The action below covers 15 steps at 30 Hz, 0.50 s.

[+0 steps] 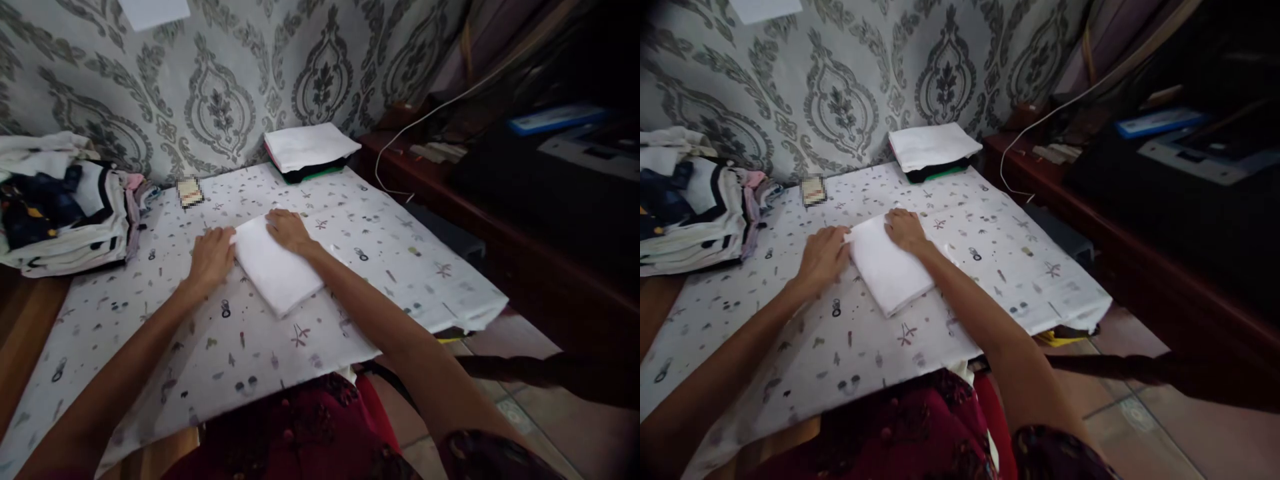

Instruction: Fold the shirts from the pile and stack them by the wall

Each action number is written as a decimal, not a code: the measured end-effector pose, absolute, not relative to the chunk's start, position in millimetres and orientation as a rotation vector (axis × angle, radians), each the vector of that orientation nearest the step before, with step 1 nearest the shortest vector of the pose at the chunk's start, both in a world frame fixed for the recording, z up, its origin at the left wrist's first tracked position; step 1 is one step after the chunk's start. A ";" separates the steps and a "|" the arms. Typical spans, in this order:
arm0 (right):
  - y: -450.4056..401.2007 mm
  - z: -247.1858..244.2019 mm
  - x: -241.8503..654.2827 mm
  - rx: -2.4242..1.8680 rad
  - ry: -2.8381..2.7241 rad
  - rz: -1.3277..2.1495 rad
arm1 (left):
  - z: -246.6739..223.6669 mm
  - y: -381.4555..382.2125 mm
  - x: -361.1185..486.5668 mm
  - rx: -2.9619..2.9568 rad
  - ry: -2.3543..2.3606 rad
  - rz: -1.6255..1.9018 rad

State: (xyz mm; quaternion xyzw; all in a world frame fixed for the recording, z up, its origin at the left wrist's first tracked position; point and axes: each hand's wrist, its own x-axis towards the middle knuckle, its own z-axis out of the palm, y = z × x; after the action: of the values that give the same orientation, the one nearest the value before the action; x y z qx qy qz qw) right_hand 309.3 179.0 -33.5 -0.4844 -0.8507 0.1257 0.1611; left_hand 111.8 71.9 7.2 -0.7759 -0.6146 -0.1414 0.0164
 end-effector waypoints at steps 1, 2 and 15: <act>179.0 -33.7 309.3 -1.379 -2.433 0.353 | 8.9 52.7 122.1 -2.525 -1.816 -0.455; 179.0 -33.7 309.4 -1.371 -2.440 0.347 | 9.9 32.7 132.4 -2.697 -1.703 -0.429; 182.1 -38.9 309.2 -1.336 -2.415 0.326 | -1.2 -52.2 198.3 -2.779 -1.817 0.220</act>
State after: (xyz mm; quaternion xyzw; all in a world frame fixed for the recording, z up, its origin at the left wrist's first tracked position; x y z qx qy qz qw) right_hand 309.2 182.1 -38.9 -0.4728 -0.8548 0.1156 0.1803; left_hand 198.3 -52.2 -1.2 -0.8315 -0.5437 0.0657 -0.0930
